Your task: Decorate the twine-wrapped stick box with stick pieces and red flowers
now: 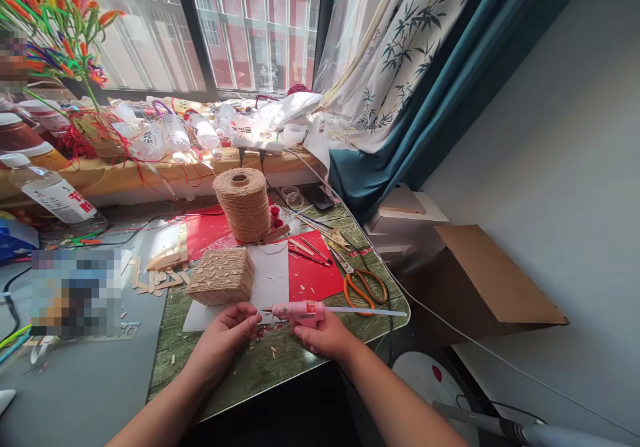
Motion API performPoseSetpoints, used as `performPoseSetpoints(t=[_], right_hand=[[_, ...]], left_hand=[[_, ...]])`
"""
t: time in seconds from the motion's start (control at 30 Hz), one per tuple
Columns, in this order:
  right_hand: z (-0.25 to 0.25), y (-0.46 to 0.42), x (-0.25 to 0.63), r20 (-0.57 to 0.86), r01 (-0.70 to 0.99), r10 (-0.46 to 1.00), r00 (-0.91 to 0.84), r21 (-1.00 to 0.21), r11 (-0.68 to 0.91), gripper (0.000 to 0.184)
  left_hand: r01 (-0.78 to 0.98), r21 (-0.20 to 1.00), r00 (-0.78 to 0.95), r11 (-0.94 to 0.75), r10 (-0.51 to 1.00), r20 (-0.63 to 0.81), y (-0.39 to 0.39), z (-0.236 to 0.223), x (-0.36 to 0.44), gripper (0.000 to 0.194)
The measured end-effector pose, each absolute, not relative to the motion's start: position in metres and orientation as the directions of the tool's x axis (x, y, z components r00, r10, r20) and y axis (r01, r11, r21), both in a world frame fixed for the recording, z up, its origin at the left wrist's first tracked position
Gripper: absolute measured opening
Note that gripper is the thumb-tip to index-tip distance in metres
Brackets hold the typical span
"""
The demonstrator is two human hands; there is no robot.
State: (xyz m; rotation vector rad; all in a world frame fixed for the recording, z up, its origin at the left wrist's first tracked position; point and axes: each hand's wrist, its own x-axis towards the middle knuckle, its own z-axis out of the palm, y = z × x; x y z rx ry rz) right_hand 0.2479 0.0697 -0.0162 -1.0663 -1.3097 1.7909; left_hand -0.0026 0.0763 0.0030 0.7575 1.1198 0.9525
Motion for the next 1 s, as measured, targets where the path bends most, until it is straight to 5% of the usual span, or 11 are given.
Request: performPoseSetpoints(t=[1.0], right_hand=[[0.006, 0.068, 0.237, -0.189, -0.015, 0.909, -0.371, -0.978, -0.21, 0.047]], left_hand=[[-0.236, 0.877, 0.21, 0.418, 0.904, -0.374, 0.077, -0.006, -0.006, 0.036]])
